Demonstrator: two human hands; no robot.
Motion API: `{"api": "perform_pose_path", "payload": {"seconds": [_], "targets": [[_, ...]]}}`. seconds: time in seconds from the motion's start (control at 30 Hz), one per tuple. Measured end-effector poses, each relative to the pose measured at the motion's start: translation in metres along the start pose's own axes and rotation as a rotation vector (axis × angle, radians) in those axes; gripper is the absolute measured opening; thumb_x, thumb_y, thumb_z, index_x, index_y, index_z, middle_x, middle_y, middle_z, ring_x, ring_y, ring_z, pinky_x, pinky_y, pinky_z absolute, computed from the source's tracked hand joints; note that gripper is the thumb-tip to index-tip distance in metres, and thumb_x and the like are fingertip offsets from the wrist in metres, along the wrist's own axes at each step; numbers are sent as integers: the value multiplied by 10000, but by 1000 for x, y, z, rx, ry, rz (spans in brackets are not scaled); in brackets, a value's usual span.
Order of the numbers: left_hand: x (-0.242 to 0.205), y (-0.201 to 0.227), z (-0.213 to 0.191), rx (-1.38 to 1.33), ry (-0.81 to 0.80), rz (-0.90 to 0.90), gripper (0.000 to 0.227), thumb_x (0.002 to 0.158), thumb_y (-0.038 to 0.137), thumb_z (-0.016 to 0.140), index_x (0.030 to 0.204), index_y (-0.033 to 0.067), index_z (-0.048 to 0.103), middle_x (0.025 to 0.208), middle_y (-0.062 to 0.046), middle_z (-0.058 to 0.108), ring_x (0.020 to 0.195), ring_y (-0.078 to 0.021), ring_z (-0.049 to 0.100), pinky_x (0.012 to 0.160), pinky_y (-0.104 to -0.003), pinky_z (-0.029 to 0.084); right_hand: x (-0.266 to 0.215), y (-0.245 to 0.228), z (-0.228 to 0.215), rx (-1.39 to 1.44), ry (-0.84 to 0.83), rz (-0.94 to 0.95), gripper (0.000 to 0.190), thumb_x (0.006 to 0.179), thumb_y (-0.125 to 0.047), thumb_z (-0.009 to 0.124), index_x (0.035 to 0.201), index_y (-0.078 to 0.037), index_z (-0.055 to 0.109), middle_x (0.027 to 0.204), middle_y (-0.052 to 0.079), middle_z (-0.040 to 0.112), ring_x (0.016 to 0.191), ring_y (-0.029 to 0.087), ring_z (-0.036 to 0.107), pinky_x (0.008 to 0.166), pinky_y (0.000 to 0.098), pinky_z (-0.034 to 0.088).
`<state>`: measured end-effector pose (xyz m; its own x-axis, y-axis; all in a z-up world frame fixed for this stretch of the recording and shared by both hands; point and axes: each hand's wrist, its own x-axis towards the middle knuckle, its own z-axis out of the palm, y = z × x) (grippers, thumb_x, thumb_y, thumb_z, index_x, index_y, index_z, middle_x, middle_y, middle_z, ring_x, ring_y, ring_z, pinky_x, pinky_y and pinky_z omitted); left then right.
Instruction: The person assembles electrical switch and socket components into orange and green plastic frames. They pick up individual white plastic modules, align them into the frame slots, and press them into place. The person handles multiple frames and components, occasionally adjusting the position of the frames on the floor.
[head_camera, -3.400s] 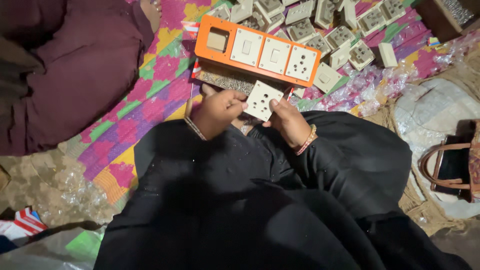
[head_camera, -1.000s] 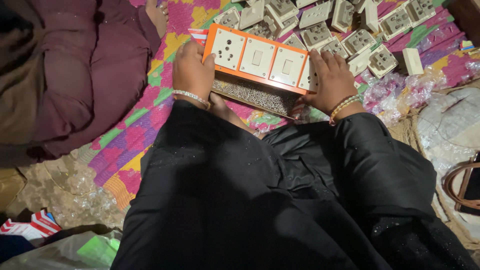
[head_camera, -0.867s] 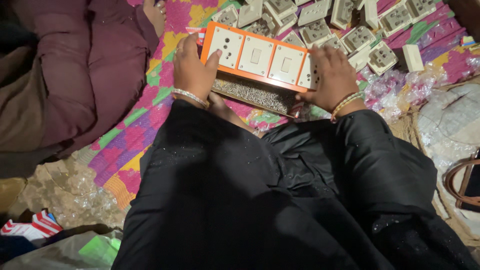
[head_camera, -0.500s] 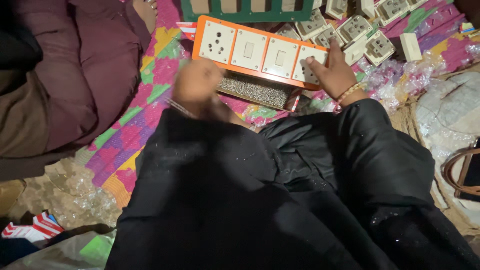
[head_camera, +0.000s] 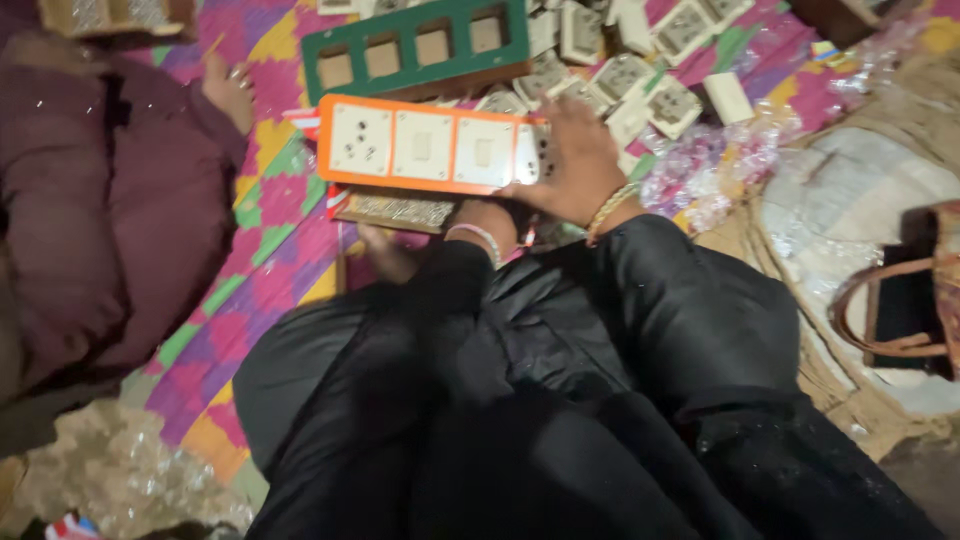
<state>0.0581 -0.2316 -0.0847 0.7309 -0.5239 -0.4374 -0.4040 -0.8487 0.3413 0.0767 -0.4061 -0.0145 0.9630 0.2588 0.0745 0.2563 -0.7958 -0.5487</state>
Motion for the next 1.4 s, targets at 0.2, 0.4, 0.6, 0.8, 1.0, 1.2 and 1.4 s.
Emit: {"api": "perform_pose_path", "payload": {"seconds": [0.2,0.4,0.6,0.8,1.0,1.2,1.4], "targets": [[-2,-17,17,-386,118,-214,312,920,225,564,1167,127,728,1218,-209,682,1119,-422,641,951,-531,505,6,-21,-13,-133,-221,54,1239,550,-545,943,1566,-219,312,1562,200,360,1450,471,288,1105,637,309],[2,-17,36,-247,52,-328,264,961,189,525,1049,82,749,1144,-226,723,1081,-394,690,943,-511,535,6,-17,-8,-150,-226,37,1239,542,-484,960,1563,-219,311,1570,195,356,1468,472,276,1116,619,314],[-24,-5,32,-59,328,-132,202,903,159,565,930,48,733,1001,-189,699,975,-386,696,852,-511,555,6,-16,-4,-174,-230,49,1243,532,-453,968,1565,-224,316,1567,193,361,1462,471,286,1124,593,325],[-72,9,-19,-143,205,87,212,876,177,611,988,15,691,954,-208,683,942,-410,672,792,-507,531,1,-12,-2,-167,-179,14,1225,520,-453,972,1548,-220,348,1550,197,384,1451,472,316,1123,583,338],[-121,-30,-89,6,852,532,313,850,106,616,1123,-46,625,1114,-235,677,1042,-403,675,894,-457,555,3,-7,4,-192,-156,-24,1233,517,-443,975,1555,-179,364,1539,201,400,1428,485,341,1129,586,344],[-141,-90,-114,-548,1097,-222,151,962,33,650,1095,13,718,1033,-166,720,949,-309,725,848,-388,569,2,-5,7,-268,-171,-42,1242,533,-454,977,1568,-127,373,1542,219,405,1415,501,341,1104,598,336],[-133,-127,-113,-683,1059,-327,172,916,56,626,1064,0,695,1015,-145,734,920,-263,740,820,-357,576,2,-13,6,-256,-150,-68,1261,543,-440,975,1596,-119,361,1556,239,395,1429,497,330,1136,591,320]]}}
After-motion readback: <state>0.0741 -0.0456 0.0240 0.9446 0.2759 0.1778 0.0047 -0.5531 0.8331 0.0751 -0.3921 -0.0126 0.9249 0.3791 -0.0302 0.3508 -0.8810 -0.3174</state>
